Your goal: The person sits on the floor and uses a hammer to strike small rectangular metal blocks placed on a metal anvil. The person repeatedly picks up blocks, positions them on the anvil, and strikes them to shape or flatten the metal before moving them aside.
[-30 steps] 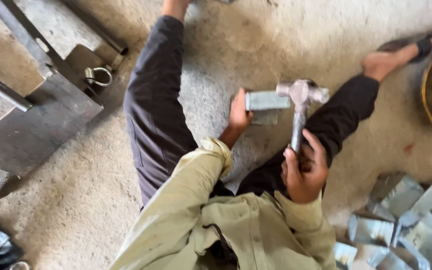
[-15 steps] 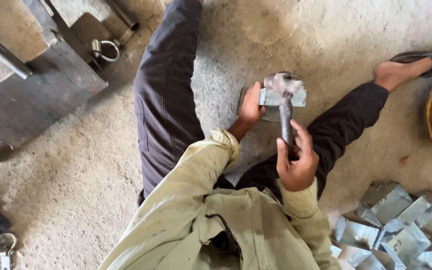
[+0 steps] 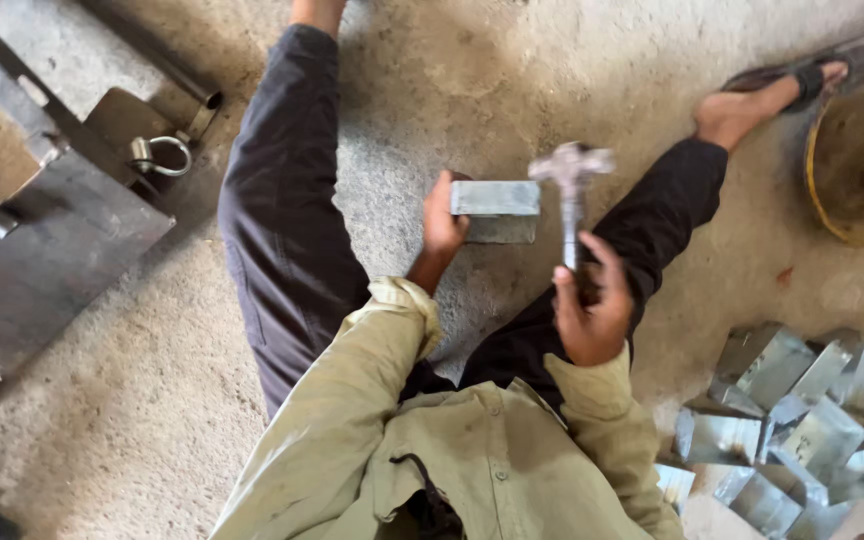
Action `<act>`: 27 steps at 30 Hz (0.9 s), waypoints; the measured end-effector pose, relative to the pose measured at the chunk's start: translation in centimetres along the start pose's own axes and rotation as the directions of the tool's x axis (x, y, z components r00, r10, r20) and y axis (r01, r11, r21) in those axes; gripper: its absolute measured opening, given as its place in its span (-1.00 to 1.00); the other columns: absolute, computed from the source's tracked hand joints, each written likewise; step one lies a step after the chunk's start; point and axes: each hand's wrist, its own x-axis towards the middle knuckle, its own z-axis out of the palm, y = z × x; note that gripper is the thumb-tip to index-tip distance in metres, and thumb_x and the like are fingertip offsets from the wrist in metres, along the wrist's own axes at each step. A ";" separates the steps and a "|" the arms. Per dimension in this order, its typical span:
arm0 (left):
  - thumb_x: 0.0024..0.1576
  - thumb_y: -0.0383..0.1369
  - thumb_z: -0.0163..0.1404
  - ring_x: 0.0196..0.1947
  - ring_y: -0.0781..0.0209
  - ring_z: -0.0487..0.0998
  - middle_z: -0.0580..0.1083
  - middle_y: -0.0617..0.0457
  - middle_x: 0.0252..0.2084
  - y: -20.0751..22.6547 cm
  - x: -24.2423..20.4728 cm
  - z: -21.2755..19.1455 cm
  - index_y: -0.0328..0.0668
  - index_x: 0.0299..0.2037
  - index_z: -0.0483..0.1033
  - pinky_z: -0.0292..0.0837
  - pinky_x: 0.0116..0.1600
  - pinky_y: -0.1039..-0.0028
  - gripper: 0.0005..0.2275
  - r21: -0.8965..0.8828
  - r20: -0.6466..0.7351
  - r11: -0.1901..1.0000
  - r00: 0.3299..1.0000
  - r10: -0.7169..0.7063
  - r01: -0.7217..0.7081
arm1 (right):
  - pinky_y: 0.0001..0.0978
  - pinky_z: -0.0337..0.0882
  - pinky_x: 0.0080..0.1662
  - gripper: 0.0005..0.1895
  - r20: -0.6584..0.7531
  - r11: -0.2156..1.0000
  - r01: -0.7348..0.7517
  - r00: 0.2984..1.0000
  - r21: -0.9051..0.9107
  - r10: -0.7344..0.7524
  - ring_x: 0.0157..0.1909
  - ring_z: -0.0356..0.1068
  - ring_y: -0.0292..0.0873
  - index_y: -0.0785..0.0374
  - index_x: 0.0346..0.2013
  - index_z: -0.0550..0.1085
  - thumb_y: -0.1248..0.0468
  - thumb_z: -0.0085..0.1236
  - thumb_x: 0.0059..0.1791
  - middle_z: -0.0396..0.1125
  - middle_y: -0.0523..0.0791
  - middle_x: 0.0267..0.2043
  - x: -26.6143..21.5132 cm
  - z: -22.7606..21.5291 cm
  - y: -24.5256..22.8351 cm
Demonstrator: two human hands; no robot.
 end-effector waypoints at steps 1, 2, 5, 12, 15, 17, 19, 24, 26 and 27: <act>-0.11 -0.68 -0.12 -0.15 -0.11 0.60 0.51 -0.14 -0.21 0.0 0.1 -0.6 -0.24 -0.03 0.40 0.51 0.05 0.30 -0.60 0.033 0.000 0.999 1.000 -0.002 0.002 | -0.49 0.16 -0.46 -0.56 -0.077 0.997 -0.024 0.997 0.073 0.029 -0.50 0.21 -0.42 0.33 0.30 0.34 0.36 0.16 0.13 0.30 -0.18 -0.43 -0.2 -0.3 -0.4; -0.09 -0.68 -0.12 -0.16 -0.08 0.60 0.52 -0.13 -0.21 -0.2 0.5 -0.9 -0.27 0.00 0.41 0.50 0.04 0.33 -0.59 0.066 0.001 0.998 1.000 -0.003 0.003 | -0.50 0.17 -0.48 -0.55 -0.151 0.988 -0.041 0.986 0.147 0.063 -0.51 0.22 -0.43 0.33 0.30 0.32 0.35 0.16 0.12 0.33 -0.17 -0.40 -0.6 -0.6 -0.8; -0.14 -0.68 -0.18 -0.18 -0.02 0.60 0.51 -0.10 -0.25 0.0 0.1 -1.7 -0.27 -0.03 0.41 0.50 0.02 0.38 -0.58 0.091 0.018 0.995 0.999 -0.030 0.028 | -0.49 0.22 -0.45 -0.52 -0.272 0.970 -0.010 0.959 0.244 0.078 -0.46 0.26 -0.43 0.30 0.33 0.26 0.33 0.17 0.15 0.38 -0.15 -0.27 -1.5 -0.7 -0.9; -0.15 -0.69 -0.23 -0.20 0.00 0.60 0.50 -0.09 -0.28 0.9 0.9 -1.7 -0.29 -0.06 0.40 0.48 0.02 0.42 -0.58 0.072 0.024 0.997 1.000 0.013 -0.014 | -0.48 0.13 -0.42 -0.55 0.029 0.978 0.002 1.000 -0.210 0.005 -0.51 0.15 -0.36 0.27 0.30 0.41 0.33 0.26 0.12 0.32 -0.12 -0.46 0.4 -1.5 2.1; -0.13 -0.69 -0.23 -0.24 0.00 0.57 0.50 -0.09 -0.29 0.3 0.4 -2.3 -0.33 -0.02 0.41 0.47 -0.01 0.42 -0.58 0.050 0.023 0.999 1.000 -0.019 0.018 | -0.51 0.15 -0.38 -0.55 -0.117 0.998 -0.036 0.992 0.043 0.040 -0.44 0.20 -0.41 0.26 0.34 0.35 0.29 0.19 0.17 0.32 -0.15 -0.38 -0.7 -1.0 2.1; -0.12 -0.69 -0.24 -0.20 0.01 0.58 0.51 -0.10 -0.26 0.0 -0.1 -2.3 -0.31 -0.03 0.42 0.48 0.03 0.44 -0.58 0.065 0.023 0.997 0.999 0.032 -0.033 | -0.50 0.18 -0.35 -0.57 -0.169 0.998 0.056 0.984 -0.023 -0.059 -0.38 0.24 -0.39 0.27 0.32 0.35 0.32 0.19 0.17 0.34 -0.13 -0.33 -1.0 -0.6 2.1; -0.11 -0.68 -0.24 -0.18 0.00 0.60 0.52 -0.09 -0.25 -0.5 0.3 -1.7 -0.29 -0.05 0.42 0.49 0.05 0.43 -0.60 0.079 0.014 0.996 0.999 0.043 -0.044 | -0.51 0.19 -0.36 -0.57 -0.122 0.996 0.059 0.990 -0.069 -0.067 -0.39 0.25 -0.39 0.29 0.30 0.36 0.35 0.20 0.14 0.33 -0.14 -0.35 -0.5 -0.6 2.4; 0.03 -0.58 -0.14 -0.17 -0.26 0.57 0.50 -0.31 -0.23 -3.5 1.6 -2.4 -0.28 0.26 0.34 0.46 -0.02 0.17 -0.50 0.413 -0.216 0.765 0.869 -0.446 0.495 | -0.54 0.21 -0.40 -0.55 0.014 0.971 -0.213 0.977 0.109 0.213 -0.45 0.21 -0.44 0.30 0.30 0.37 0.37 0.16 0.10 0.33 -0.22 -0.39 -0.1 -0.9 5.0; 0.02 -0.58 -0.12 -0.06 -0.33 0.51 0.44 -0.39 -0.08 -5.5 1.6 -3.4 -0.30 0.28 0.29 0.41 0.08 0.14 -0.48 0.465 -0.216 0.707 0.843 -0.492 0.532 | -0.55 0.22 -0.36 -0.56 -0.009 0.950 -0.227 0.972 0.214 0.235 -0.41 0.21 -0.44 0.32 0.29 0.36 0.37 0.17 0.11 0.32 -0.24 -0.32 -1.5 -0.4 6.6; 0.01 -0.57 -0.11 -0.01 -0.37 0.48 0.40 -0.42 -0.01 -6.7 1.7 -3.1 -0.31 0.29 0.26 0.39 0.13 0.12 -0.46 0.473 -0.216 0.685 0.827 -0.519 0.554 | -0.55 0.22 -0.35 -0.56 -0.018 0.942 -0.227 0.971 0.248 0.239 -0.38 0.21 -0.44 0.32 0.28 0.36 0.37 0.17 0.11 0.32 -0.25 -0.29 -1.8 -0.7 7.8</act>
